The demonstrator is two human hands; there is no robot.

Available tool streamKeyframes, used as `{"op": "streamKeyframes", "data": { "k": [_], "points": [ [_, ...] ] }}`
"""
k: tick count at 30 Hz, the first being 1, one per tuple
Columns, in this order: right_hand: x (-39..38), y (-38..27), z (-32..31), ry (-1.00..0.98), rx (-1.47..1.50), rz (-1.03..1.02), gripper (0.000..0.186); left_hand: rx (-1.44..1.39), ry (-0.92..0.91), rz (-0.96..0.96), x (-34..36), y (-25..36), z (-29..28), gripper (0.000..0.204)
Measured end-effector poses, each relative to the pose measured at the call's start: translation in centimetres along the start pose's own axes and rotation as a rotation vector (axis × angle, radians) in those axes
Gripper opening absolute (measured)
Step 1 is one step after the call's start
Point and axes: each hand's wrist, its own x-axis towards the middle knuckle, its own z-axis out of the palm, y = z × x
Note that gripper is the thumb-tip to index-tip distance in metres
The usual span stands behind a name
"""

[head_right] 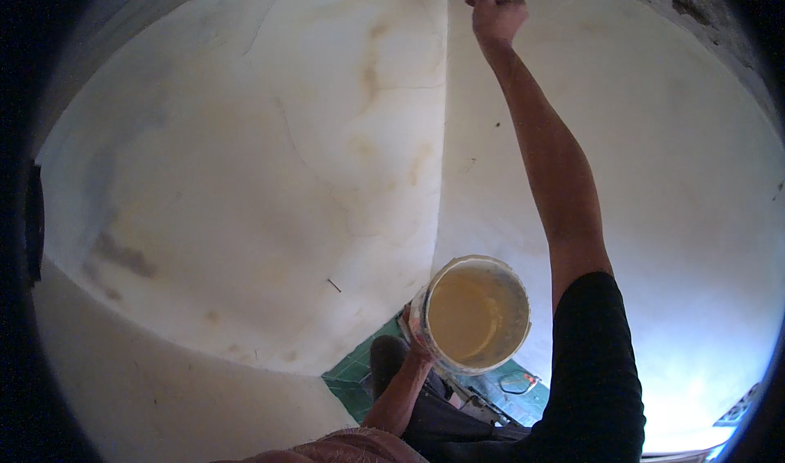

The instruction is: The person is painting a ceiling with white paint, dipping a brush into a bucket and applying it to the surface.

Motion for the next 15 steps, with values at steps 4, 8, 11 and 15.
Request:
{"op": "streamKeyframes", "data": {
  "k": [4, 8, 11, 15],
  "points": [
    [-0.1, 0.3, -0.3, 0.151, -0.408, -0.181, 0.022, -0.006, 0.023, -0.006, -0.1, 0.3, 0.5, 0.092],
    [1.2, 1.3, -0.8, 0.141, -0.783, -0.418, 0.023, 0.019, 0.007, 0.028, -0.1, -0.4, 2.2, 0.076],
    [0.6, 0.6, 0.8, 0.098, -0.820, -0.469, 0.024, 0.017, 0.030, 0.033, 0.1, -0.5, 2.6, 0.074],
    [-3.9, -3.8, 5.6, -0.047, -0.616, -0.546, 0.023, 0.041, 0.052, 0.015, 0.1, -0.1, 1.1, 0.097]
  ]
}}
